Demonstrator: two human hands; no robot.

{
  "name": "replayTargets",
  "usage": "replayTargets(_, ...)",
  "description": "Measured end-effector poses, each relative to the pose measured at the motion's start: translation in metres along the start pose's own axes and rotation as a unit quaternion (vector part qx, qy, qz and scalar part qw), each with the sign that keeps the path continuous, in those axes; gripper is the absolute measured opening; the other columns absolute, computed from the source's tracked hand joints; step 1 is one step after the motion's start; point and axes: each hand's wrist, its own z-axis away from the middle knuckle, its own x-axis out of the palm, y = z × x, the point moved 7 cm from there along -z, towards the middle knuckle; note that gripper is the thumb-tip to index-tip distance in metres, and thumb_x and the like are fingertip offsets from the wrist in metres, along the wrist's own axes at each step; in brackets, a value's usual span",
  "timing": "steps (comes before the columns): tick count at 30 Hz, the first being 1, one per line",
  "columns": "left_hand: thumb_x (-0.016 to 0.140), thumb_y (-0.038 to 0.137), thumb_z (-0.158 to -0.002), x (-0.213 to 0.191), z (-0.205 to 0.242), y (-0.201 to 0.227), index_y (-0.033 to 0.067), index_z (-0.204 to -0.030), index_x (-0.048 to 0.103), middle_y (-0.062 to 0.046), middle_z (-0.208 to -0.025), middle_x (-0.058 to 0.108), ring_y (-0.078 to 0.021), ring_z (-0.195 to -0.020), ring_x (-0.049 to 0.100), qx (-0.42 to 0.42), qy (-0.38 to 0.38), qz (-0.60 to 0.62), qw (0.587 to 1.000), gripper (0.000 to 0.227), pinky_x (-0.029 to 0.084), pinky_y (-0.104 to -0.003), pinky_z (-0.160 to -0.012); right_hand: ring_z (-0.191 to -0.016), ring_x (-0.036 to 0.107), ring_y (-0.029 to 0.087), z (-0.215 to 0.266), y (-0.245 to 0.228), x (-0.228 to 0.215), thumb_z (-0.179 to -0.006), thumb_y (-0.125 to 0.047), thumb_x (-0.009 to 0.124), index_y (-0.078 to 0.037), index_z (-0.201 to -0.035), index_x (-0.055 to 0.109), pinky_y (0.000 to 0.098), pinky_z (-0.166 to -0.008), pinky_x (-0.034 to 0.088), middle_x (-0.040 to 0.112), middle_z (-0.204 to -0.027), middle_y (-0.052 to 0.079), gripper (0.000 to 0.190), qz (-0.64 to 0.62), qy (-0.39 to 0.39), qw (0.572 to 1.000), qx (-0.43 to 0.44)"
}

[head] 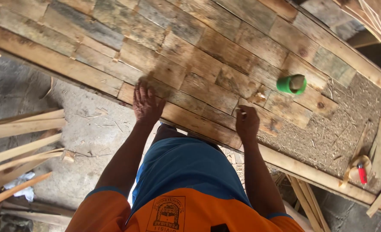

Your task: Applying green tape to a wooden surface and smoothing it down.

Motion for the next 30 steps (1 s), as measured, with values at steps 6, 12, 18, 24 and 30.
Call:
replayTargets(6,0.079,0.047,-0.090,-0.007,-0.006,0.009,-0.0079,-0.134,0.053,-0.032,-0.146,0.044,-0.0510,-0.143,0.039,-0.005,-0.032,-0.043,0.999,0.075,0.034,-0.060,-0.120,-0.080,0.071,0.025,0.003,0.055,-0.035,-0.092,-0.012,0.077,-0.013,-0.116,0.076,0.0369,-0.071,0.058,0.069,-0.107,0.012,0.023,0.083,0.021,0.995,0.055)
replayTargets(12,0.080,0.050,-0.091,0.000,-0.005,0.004,-0.0084,-0.129,0.057,-0.032,-0.145,0.045,-0.0503,-0.141,0.041,-0.003,-0.037,-0.055,0.998,0.073,0.035,-0.061,-0.117,-0.085,0.069,0.029,-0.015,0.046,-0.011,-0.091,-0.017,0.078,-0.016,-0.121,0.074,0.0423,-0.076,0.056,0.067,-0.111,0.010,0.031,0.089,-0.041,0.993,0.066)
replayTargets(18,0.081,0.044,-0.092,-0.002,-0.009,0.002,-0.0048,-0.120,0.058,-0.030,-0.144,0.048,-0.0502,-0.141,0.042,-0.007,-0.034,-0.031,0.999,0.061,0.037,-0.062,-0.117,-0.095,0.066,0.037,-0.032,0.040,0.004,-0.090,-0.012,0.074,-0.014,-0.129,0.070,0.0487,-0.078,0.054,0.063,-0.111,0.013,0.039,0.106,-0.050,0.993,0.033)
replayTargets(24,0.082,0.042,-0.090,-0.008,-0.008,0.008,-0.0054,-0.134,0.053,-0.029,-0.142,0.048,-0.0525,-0.142,0.039,0.000,0.017,-0.034,0.999,0.070,0.036,-0.064,-0.115,-0.096,0.067,0.037,-0.030,0.045,0.005,-0.089,-0.013,0.075,-0.012,-0.108,0.073,0.0478,-0.079,0.055,0.064,-0.109,0.011,0.019,0.090,-0.033,0.995,0.014)
replayTargets(30,0.078,0.041,-0.096,-0.002,-0.024,0.055,-0.0024,-0.132,0.055,-0.028,-0.137,0.054,-0.0456,-0.131,0.049,-0.010,0.036,-0.011,0.999,0.062,0.047,-0.061,-0.105,-0.075,0.069,0.019,-0.029,0.051,-0.011,-0.093,-0.010,0.077,-0.007,-0.101,0.073,0.0362,-0.066,0.056,0.072,-0.098,0.009,0.009,-0.080,0.029,0.994,0.065)
